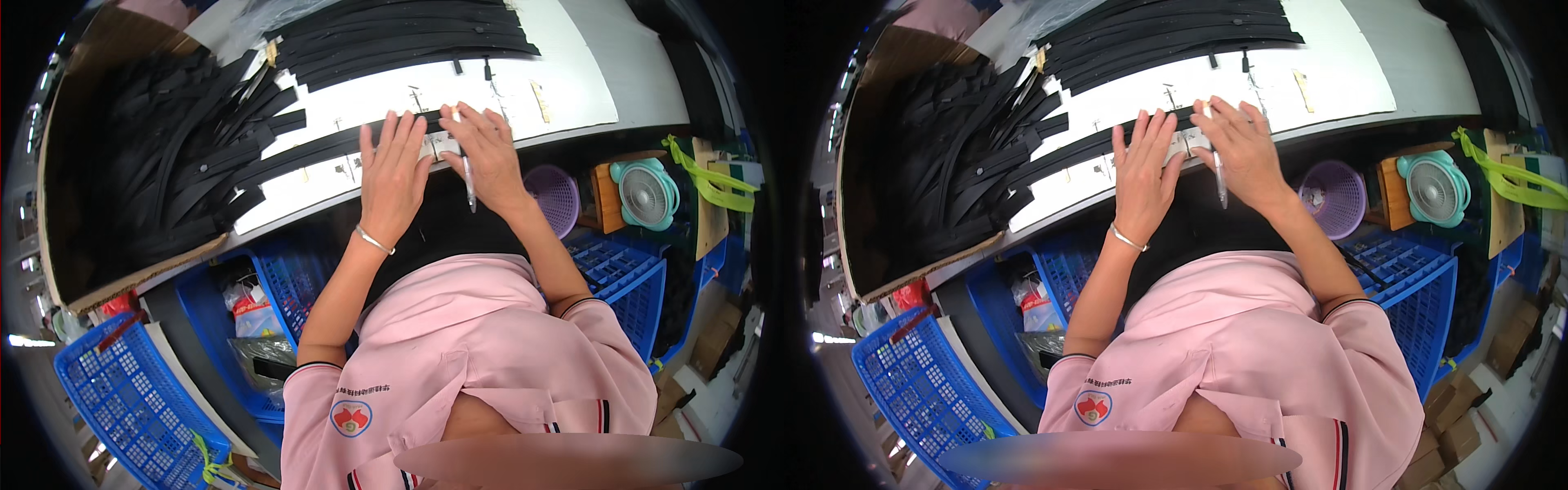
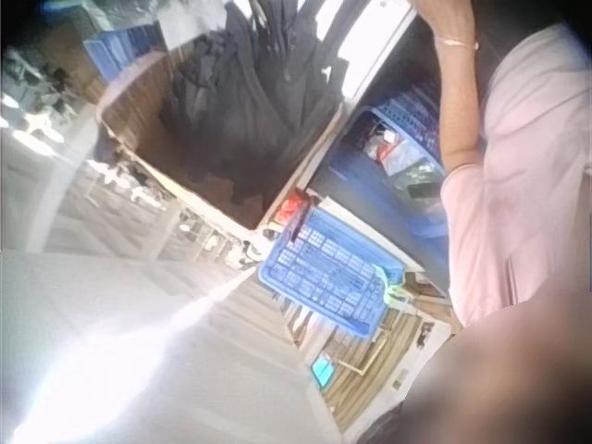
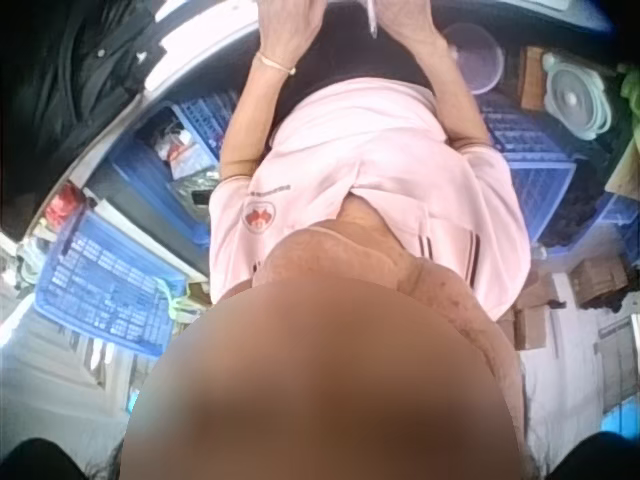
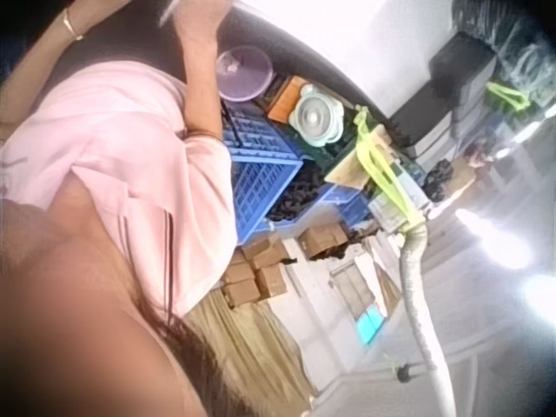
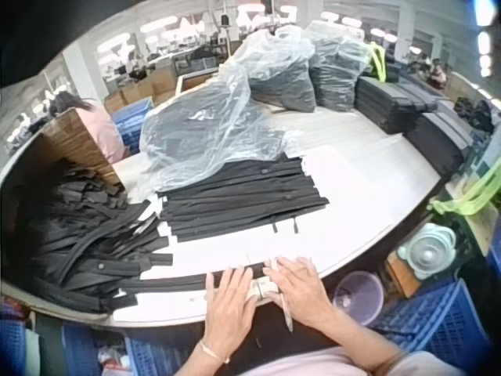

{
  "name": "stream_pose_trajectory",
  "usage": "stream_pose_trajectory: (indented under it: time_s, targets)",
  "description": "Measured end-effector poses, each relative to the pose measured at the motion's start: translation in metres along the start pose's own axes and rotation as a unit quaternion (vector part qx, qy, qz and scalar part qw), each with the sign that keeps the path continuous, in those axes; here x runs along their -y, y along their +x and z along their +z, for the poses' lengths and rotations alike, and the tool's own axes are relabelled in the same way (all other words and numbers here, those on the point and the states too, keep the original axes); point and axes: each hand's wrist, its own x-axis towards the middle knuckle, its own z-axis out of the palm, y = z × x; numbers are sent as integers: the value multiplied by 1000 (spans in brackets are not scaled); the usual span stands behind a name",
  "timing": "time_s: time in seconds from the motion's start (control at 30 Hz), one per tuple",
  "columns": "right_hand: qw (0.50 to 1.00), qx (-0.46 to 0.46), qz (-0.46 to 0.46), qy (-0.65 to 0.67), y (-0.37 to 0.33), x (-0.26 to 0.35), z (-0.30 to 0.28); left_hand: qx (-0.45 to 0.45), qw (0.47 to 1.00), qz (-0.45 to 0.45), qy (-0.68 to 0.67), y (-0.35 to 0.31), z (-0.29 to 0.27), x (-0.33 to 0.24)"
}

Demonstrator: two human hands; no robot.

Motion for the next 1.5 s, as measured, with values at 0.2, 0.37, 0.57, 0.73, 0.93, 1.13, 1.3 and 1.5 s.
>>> stream_pose_trajectory:
  time_s: [0.2,0.37,0.57,0.73,0.93,1.13,1.3,1.5]
  targets:
    - [999,-5,43,-27,-18,-57,-28,46,994,-46,87,-14,-6,0]
    - [995,4,66,-79,-30,-96,-42,8,990,-71,124,-17,-9,2]
    - [995,-15,74,-62,-31,-98,-37,-20,986,-125,112,-31,-26,23]
    - [997,-21,52,-56,-30,-99,-35,-17,977,-167,132,-50,-35,27]
    - [987,-14,158,36,-16,-80,-44,-61,978,-173,102,-57,-42,37]
    - [880,-8,241,410,51,17,-18,-71,978,-167,104,-60,-40,39]
    - [876,71,186,439,88,72,19,-77,977,-173,103,-58,-39,38]
    - [908,60,176,376,90,76,62,-77,977,-176,91,-57,-40,38]
